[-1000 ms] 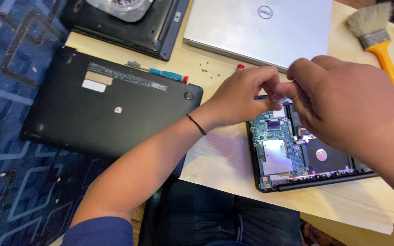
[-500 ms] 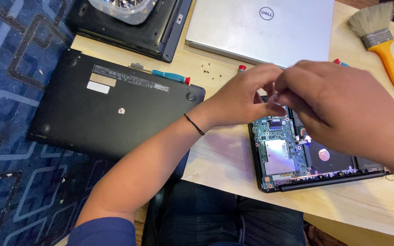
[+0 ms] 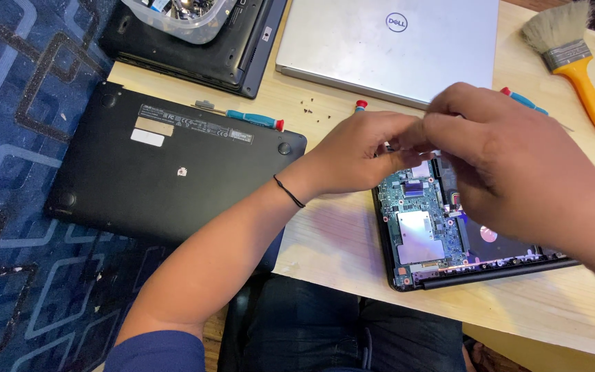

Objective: Disassembling a laptop by removing internal screws and disconnecting components using a screwdriver

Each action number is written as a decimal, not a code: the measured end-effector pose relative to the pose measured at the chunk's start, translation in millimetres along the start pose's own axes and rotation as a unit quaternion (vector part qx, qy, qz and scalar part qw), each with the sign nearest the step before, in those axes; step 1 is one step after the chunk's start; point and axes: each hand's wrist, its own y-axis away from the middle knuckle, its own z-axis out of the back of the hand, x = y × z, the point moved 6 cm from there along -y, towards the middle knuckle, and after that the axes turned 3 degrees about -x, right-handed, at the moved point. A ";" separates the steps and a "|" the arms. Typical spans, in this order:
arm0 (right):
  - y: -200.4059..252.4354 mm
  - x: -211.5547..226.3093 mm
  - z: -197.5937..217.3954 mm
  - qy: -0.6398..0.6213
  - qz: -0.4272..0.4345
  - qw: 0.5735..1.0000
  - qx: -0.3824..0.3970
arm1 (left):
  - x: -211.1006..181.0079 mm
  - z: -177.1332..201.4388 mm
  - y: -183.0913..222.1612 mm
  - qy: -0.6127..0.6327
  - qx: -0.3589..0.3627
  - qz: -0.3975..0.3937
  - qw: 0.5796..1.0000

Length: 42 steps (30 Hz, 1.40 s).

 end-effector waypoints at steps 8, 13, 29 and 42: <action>7.5 15.0 -0.5 -0.122 0.032 0.990 -0.065 | 3.0 -3.7 -2.1 -0.115 -0.066 0.044 0.990; 6.8 17.1 4.4 -0.233 0.056 0.969 -0.063 | 10.5 -9.5 2.7 -0.032 0.022 0.001 0.999; 60.8 -94.0 -45.2 -0.482 -0.114 0.789 -0.364 | 29.8 20.3 -0.6 -0.136 0.069 0.143 0.978; 33.2 -112.2 -76.4 -0.643 -0.206 0.632 -0.381 | 51.7 13.2 -1.6 -0.222 0.006 0.125 0.967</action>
